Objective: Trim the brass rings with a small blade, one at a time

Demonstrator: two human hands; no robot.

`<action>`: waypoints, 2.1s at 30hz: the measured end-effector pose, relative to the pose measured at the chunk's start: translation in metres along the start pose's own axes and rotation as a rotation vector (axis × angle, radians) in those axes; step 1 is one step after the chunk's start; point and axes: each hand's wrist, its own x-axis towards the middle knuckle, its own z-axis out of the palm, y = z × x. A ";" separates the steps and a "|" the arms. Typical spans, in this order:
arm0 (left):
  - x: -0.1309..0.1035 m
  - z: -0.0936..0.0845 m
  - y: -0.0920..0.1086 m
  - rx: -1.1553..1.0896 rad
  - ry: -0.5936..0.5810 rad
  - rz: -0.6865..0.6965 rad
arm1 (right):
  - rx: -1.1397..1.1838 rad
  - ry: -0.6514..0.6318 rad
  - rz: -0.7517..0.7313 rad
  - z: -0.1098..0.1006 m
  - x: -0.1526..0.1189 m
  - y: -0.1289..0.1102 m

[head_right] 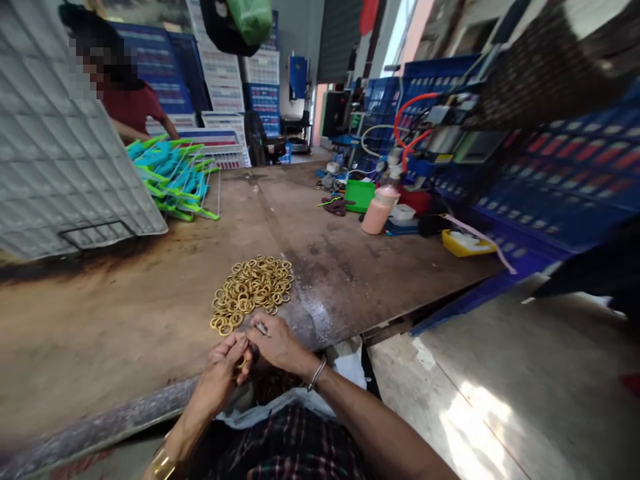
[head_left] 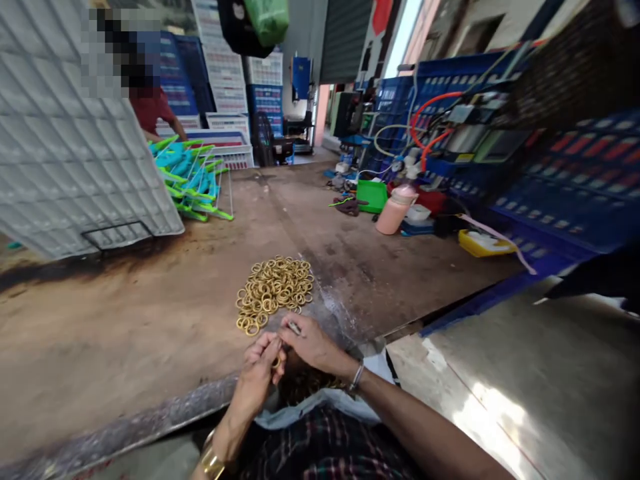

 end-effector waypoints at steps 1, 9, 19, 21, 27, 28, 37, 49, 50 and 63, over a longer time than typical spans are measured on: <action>-0.001 0.000 0.001 -0.009 -0.003 0.008 | 0.018 -0.003 -0.005 0.000 0.000 -0.001; -0.009 -0.001 0.003 -0.064 -0.045 -0.004 | 0.130 -0.044 -0.054 -0.001 0.000 -0.003; -0.008 0.001 0.008 0.025 -0.003 0.076 | -0.529 -0.075 -0.173 -0.002 -0.009 0.011; -0.007 0.001 0.007 0.061 -0.010 0.087 | -0.636 -0.089 -0.178 0.000 -0.010 0.011; -0.008 0.001 0.005 0.091 0.010 0.083 | -0.723 -0.123 -0.142 0.001 -0.010 0.006; -0.008 0.001 0.005 0.091 0.014 0.083 | -0.730 -0.127 -0.132 0.001 -0.010 0.005; -0.010 0.000 0.004 0.174 0.057 0.072 | -0.817 -0.148 -0.048 0.003 -0.012 -0.003; -0.012 0.010 0.012 -0.299 -0.032 -0.070 | -0.830 0.023 0.029 -0.008 0.018 0.027; -0.011 0.008 0.012 -0.303 -0.027 -0.067 | -0.827 0.048 0.017 -0.009 0.022 0.024; -0.011 -0.001 0.007 -0.128 0.071 0.050 | -0.828 -0.178 -0.176 0.007 0.002 0.005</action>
